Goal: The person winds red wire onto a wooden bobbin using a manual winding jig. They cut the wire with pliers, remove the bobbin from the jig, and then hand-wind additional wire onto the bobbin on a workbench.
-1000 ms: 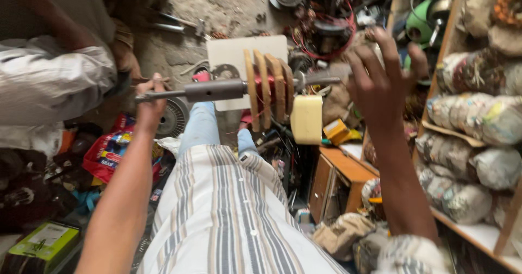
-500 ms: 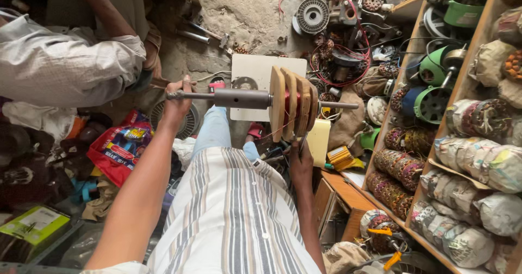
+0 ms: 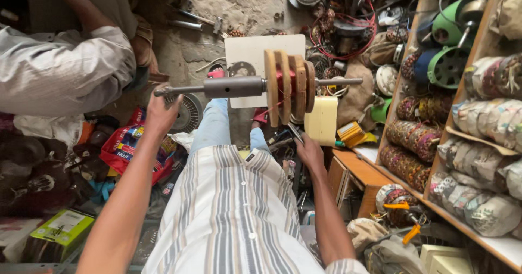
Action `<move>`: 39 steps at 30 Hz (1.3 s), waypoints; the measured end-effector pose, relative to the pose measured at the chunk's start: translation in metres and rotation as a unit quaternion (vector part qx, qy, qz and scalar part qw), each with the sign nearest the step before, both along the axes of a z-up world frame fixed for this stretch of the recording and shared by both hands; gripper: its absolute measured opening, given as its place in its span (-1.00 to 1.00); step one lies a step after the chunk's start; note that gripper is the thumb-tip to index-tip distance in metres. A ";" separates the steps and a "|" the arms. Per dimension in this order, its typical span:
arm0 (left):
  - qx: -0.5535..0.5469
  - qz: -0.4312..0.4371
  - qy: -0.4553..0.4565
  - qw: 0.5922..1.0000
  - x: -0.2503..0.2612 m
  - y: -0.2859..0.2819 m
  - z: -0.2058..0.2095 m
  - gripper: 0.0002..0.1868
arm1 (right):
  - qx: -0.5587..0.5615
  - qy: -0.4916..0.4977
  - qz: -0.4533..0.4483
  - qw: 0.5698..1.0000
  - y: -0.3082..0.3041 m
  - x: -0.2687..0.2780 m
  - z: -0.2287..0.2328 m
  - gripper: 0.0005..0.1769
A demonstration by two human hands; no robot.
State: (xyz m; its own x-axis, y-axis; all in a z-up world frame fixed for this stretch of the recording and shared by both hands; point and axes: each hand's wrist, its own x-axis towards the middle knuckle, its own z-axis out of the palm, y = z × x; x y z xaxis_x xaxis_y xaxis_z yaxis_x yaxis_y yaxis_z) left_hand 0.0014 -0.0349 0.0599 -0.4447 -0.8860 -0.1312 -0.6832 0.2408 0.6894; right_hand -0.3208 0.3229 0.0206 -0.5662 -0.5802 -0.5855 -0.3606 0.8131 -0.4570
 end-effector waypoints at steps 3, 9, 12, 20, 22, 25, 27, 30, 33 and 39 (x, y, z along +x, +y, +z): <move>0.105 -0.060 -0.105 0.987 0.062 0.026 -0.011 -0.54 | -0.033 0.002 0.071 0.997 -0.039 0.003 -0.022 -0.66; 0.374 -0.129 -0.337 0.855 0.184 0.101 0.000 -0.50 | -0.043 0.009 0.151 0.988 -0.115 0.027 -0.082 -0.59; 0.340 -0.149 -0.313 0.874 0.215 0.128 0.023 -0.48 | -0.029 0.020 0.157 0.987 -0.130 0.039 -0.113 -0.55; 0.318 -0.025 -0.309 0.896 0.169 0.129 0.081 -0.54 | -0.039 0.036 0.123 0.991 -0.134 0.031 -0.152 -0.43; 0.311 -0.032 -0.294 0.903 0.144 0.123 0.095 -0.56 | -0.051 0.039 0.102 0.993 -0.139 0.021 -0.155 -0.40; 0.287 -0.072 -0.251 0.922 0.115 0.118 0.107 -0.59 | -0.077 0.042 0.052 0.995 -0.143 0.003 -0.159 -0.34; 0.248 -0.123 -0.208 0.938 0.095 0.113 0.108 -0.60 | -0.098 0.046 -0.006 0.994 -0.143 -0.013 -0.162 -0.31; 0.277 -0.131 -0.205 0.929 0.067 0.106 0.105 -0.62 | -0.108 0.052 -0.131 0.984 -0.134 -0.028 -0.169 -0.26; 0.242 -0.174 -0.168 0.940 0.035 0.101 0.101 -0.63 | -0.062 0.039 -0.224 0.972 -0.122 -0.011 -0.173 -0.21; 0.335 -0.141 -0.234 0.902 0.032 0.113 0.109 -0.61 | -0.089 -0.049 -0.246 0.964 -0.152 0.056 -0.189 -0.20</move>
State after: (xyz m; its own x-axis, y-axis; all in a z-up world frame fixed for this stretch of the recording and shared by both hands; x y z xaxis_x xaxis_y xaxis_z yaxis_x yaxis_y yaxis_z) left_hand 0.0337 0.0778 0.1689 -0.3976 -0.3992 -0.8261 -0.9135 0.0876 0.3974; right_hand -0.2651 0.1707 -0.1683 -0.7459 -0.3519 -0.5655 0.1007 0.7797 -0.6180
